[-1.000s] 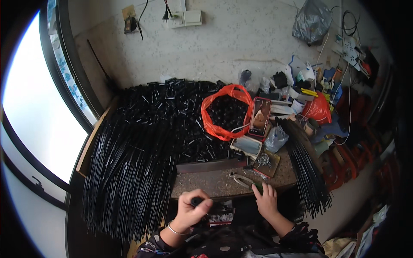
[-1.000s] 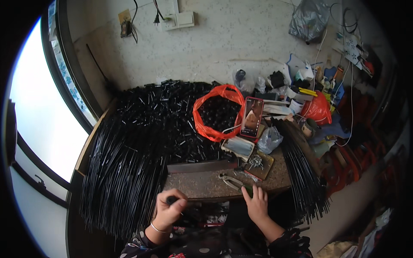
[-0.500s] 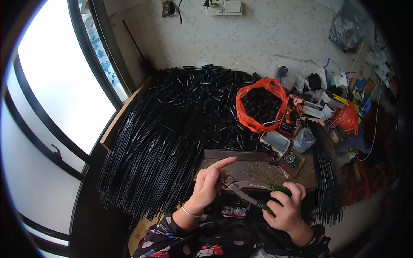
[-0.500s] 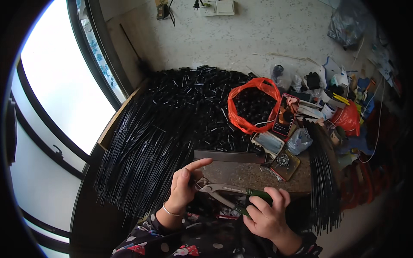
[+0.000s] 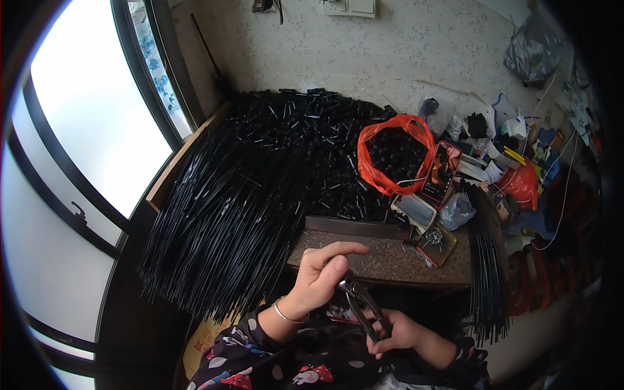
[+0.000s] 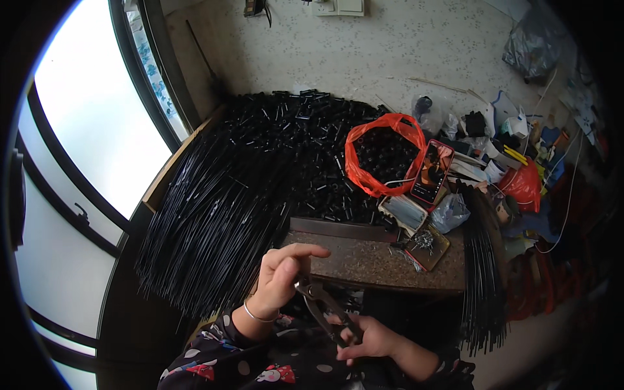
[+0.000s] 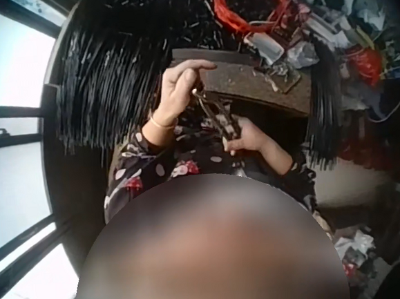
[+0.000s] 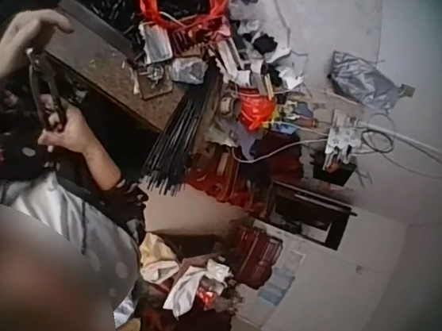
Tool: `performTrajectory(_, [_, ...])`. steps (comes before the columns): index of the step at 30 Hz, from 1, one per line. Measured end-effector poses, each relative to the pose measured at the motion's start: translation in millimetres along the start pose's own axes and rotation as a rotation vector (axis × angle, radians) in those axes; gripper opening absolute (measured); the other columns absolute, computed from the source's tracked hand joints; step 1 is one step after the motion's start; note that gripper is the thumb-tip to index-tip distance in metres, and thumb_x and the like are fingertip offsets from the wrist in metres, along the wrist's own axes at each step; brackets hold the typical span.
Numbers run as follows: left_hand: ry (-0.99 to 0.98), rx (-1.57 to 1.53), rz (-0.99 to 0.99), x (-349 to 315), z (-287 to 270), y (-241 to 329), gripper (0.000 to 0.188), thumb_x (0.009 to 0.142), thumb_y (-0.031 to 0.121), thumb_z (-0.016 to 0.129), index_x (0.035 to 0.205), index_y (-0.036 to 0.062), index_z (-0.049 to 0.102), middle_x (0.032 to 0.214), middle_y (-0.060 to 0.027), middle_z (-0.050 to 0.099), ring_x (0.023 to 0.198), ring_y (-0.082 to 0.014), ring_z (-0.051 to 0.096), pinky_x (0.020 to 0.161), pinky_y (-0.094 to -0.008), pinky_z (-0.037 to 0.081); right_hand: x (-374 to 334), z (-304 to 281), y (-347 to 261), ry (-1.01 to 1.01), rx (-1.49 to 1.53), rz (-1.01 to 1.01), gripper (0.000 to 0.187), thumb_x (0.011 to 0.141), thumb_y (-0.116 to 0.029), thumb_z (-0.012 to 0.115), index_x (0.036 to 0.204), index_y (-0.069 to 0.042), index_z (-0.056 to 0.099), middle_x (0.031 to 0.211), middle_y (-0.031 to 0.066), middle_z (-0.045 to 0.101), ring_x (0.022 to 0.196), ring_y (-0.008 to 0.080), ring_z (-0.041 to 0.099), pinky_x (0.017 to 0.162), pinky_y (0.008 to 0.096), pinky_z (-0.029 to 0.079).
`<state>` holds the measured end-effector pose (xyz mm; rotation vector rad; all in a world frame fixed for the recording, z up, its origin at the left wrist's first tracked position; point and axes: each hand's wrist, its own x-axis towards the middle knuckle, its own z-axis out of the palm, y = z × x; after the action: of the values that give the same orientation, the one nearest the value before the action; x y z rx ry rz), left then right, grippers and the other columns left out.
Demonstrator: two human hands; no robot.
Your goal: Manually assembling or processing bundles of black wires at a production workstation.
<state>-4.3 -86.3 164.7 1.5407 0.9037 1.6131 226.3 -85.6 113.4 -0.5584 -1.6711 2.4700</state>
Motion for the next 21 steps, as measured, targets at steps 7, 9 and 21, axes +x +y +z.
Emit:
performTrajectory(7, [0.100, -0.038, -0.142, -12, -7, 17, 0.032, 0.087, 0.024, 0.052, 0.101, -0.0026, 0.063, 0.067, 0.0027, 0.056, 0.062, -0.0029, 0.047, 0.059, -0.0184, 0.039, 9, -4, -48, 0.782, -1.463, -0.687, 0.034, 0.069, -0.004, 0.068, 0.099, 0.000, 0.054, 0.086, 0.0143, 0.060, 0.071, 0.0301, 0.059, 0.063, 0.0361, 0.048])
performTrajectory(9, [0.054, -0.145, -0.150, -6, -4, 17, 0.026, 0.086, 0.021, 0.056, 0.098, -0.0014, 0.063, 0.070, 0.0027, 0.057, 0.063, -0.0029, 0.049, 0.058, -0.0187, 0.039, -9, 6, -24, 0.459, -0.516, -0.093, 0.022, 0.077, -0.008, 0.067, 0.094, 0.003, 0.057, 0.074, 0.0123, 0.064, 0.062, 0.0195, 0.063, 0.058, 0.0287, 0.050])
performTrajectory(21, [0.126, 0.007, 0.090, 3, -10, -7, 0.070, 0.049, 0.044, 0.087, 0.097, 0.0002, 0.061, 0.060, 0.0048, 0.050, 0.055, -0.0021, 0.042, 0.050, -0.0187, 0.030, 0, 2, -45, 0.624, -1.214, -0.539, 0.036, 0.074, -0.002, 0.062, 0.106, 0.001, 0.047, 0.082, 0.0153, 0.059, 0.067, 0.0301, 0.058, 0.066, 0.0358, 0.048])
